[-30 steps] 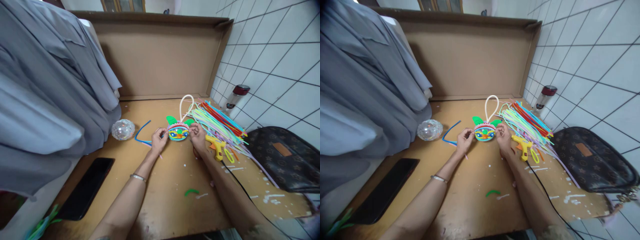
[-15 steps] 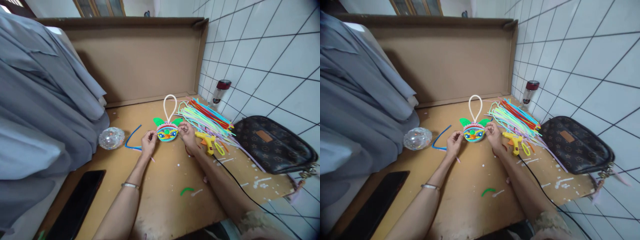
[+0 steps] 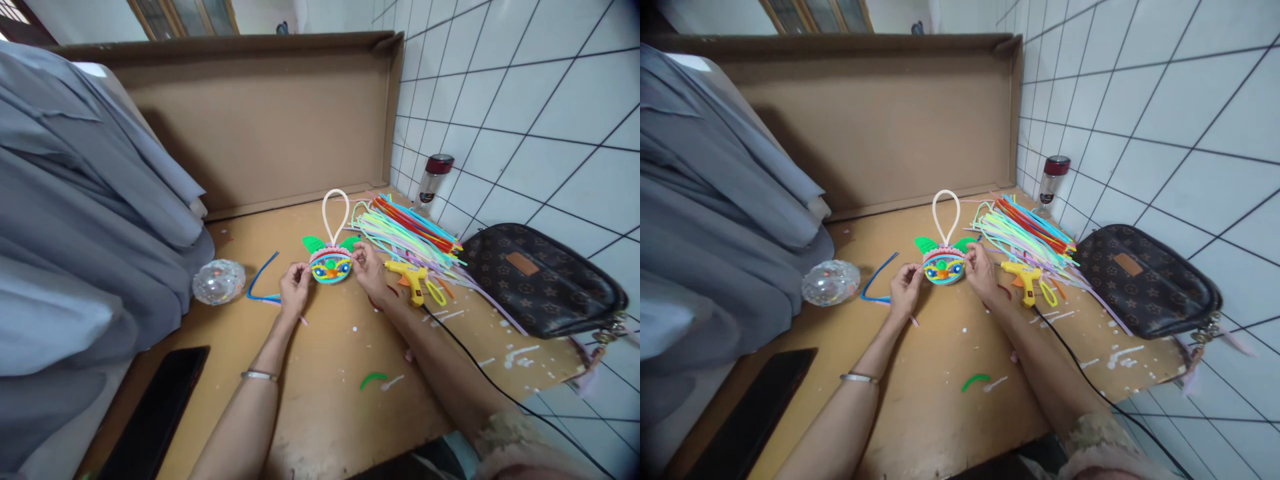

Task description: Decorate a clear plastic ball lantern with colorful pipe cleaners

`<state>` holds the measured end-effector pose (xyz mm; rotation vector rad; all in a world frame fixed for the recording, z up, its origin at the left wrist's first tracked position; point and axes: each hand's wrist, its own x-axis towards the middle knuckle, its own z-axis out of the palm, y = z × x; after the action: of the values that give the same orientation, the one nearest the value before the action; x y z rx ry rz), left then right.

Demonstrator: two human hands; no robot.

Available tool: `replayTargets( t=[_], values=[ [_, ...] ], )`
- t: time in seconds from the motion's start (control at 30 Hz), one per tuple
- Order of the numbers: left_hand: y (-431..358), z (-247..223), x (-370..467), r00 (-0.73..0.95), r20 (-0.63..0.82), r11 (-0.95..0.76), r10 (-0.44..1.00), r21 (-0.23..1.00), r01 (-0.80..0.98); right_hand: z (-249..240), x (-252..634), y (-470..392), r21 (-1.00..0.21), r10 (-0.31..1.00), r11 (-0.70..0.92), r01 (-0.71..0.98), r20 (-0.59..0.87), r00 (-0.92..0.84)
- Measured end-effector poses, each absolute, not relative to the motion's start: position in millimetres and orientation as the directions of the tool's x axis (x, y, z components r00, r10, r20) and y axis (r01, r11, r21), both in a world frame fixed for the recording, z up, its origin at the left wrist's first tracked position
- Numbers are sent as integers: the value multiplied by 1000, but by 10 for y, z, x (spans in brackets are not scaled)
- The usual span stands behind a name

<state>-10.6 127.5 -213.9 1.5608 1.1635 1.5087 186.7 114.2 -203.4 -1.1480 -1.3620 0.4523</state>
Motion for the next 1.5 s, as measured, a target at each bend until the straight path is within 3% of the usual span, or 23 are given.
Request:
replayTargets(
  t=[0.1, 0.4, 0.63, 0.8, 1.5],
  values=[
    [1276, -2145, -104, -60, 402, -389, 914, 907, 158, -2062, 1866, 1157, -831, 815, 431, 351, 526, 245],
    [1299, -2177, -90, -56, 447, -434, 893, 886, 165, -2139, 1895, 1253, -900, 855, 407, 157, 436, 281],
    [1295, -2168, -68, -67, 386, -380, 920, 921, 87, -2135, 1901, 1263, -923, 875, 373, 99, 385, 294],
    [1313, -2188, -56, -76, 381, -377, 921, 924, 67, -2129, 1910, 1248, -917, 872, 380, 124, 400, 283],
    [1279, -2154, -56, -60, 520, -487, 852, 829, 273, -2182, 1950, 1262, -903, 863, 387, 185, 426, 272]
  ],
)
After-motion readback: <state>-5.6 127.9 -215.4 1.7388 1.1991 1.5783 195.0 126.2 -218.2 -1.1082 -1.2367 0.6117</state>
